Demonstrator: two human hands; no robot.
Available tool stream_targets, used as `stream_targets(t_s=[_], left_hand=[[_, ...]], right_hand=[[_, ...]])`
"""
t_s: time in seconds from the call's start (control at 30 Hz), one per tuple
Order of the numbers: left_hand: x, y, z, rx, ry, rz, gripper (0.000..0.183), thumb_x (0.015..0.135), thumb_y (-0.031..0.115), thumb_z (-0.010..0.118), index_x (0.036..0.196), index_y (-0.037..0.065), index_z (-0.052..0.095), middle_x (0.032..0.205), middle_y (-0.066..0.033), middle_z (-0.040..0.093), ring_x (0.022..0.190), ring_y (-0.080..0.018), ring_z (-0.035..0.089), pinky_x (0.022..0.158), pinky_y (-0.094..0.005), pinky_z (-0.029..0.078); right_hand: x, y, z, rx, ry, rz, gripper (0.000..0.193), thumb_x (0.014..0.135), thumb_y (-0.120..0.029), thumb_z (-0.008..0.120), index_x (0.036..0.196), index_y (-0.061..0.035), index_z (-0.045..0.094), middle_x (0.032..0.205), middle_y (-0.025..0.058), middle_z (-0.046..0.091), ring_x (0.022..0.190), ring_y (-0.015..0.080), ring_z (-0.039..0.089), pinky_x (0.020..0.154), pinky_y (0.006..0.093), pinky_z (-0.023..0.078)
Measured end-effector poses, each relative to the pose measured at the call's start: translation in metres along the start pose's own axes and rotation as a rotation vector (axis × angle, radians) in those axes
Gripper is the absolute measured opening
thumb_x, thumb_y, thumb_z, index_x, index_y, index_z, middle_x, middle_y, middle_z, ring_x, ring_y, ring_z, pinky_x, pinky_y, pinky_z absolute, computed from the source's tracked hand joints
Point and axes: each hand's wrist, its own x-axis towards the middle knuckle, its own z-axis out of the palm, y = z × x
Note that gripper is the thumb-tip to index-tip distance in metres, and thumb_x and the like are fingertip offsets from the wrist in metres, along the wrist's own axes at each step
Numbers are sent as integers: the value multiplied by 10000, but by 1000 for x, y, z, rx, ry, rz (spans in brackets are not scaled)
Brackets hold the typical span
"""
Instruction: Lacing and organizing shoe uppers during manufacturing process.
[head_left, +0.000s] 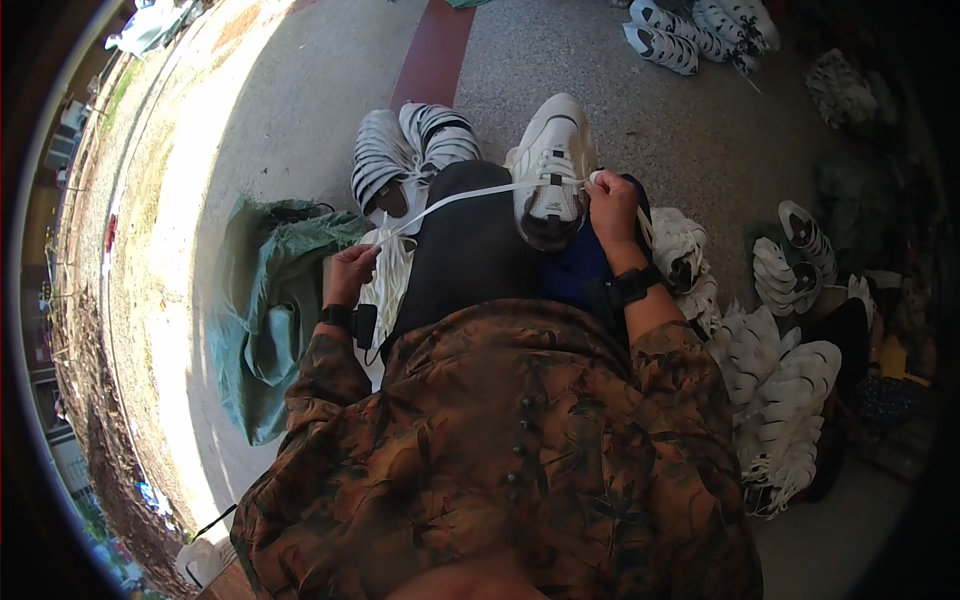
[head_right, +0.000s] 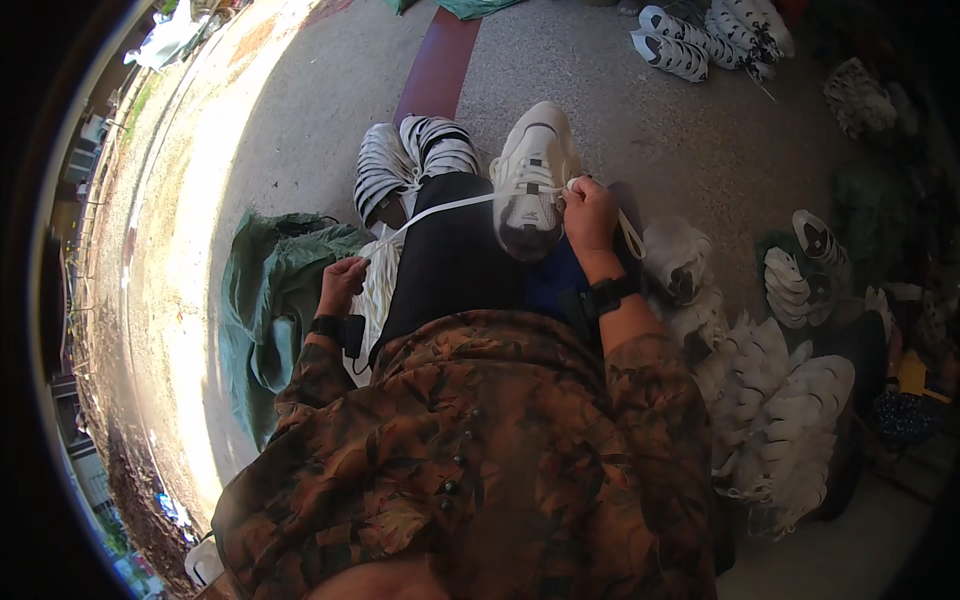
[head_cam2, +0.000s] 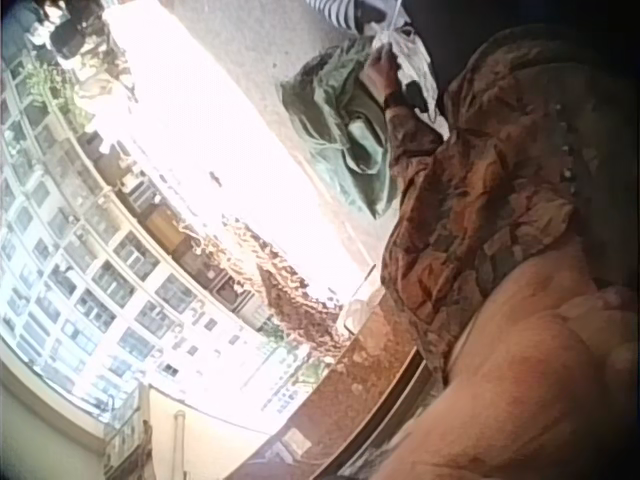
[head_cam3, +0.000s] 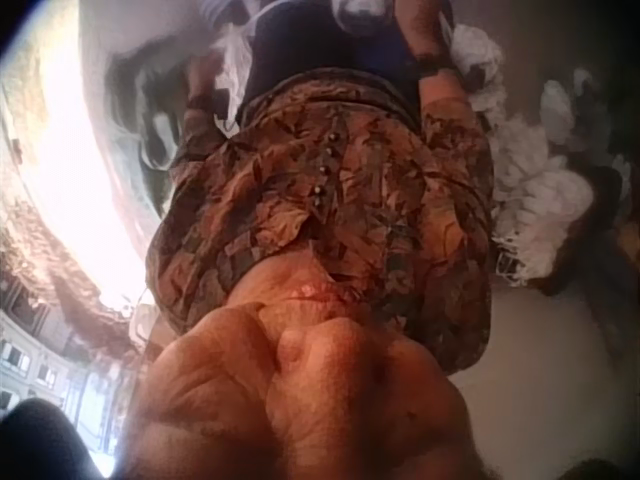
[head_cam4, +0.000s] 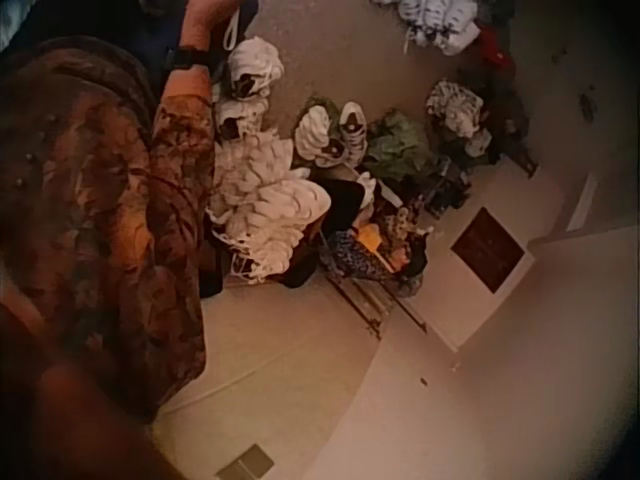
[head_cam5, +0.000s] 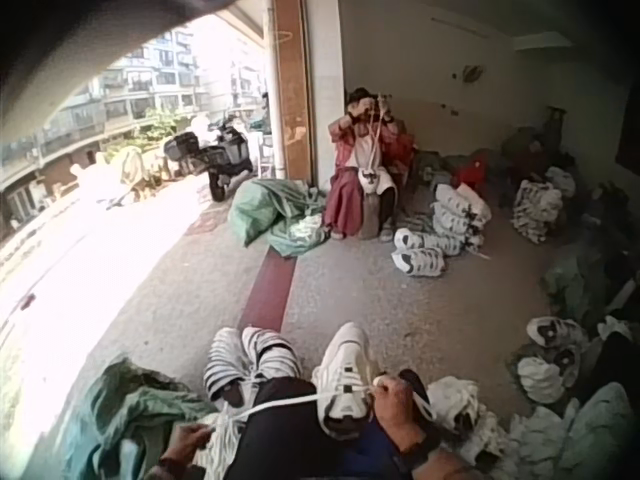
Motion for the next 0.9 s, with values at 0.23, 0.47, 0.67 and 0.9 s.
stream_targets(t_s=[0.23,0.47,0.67,0.9], left_hand=[[-35,-33,-56,-83,78,-111,145,843,170,657,874,29,666,606,39,500,474,-38,404,425,-198,306],[-48,-42,-57,59,-50,-245,131,824,163,674,831,32,668,643,14,589,526,-61,503,482,-205,393],[-48,-5,-46,560,-257,-159,163,823,197,676,806,35,669,637,23,578,530,-52,489,480,-209,376],[-27,93,57,-439,-502,-16,177,884,207,618,817,51,568,657,10,526,538,-59,450,472,-182,348]], right_hand=[[6,-2,7,-158,-28,14,92,725,-54,588,665,-13,531,685,200,584,669,401,571,594,453,445],[0,1,18,-452,67,-151,91,722,-70,570,658,-18,531,667,205,579,676,392,586,598,453,447],[-2,-8,7,-221,-5,31,78,750,-107,586,715,-43,560,695,182,602,693,376,600,614,473,470],[-22,-27,-5,-654,-157,-269,138,796,-104,545,860,18,566,791,208,607,723,367,613,648,454,501]])
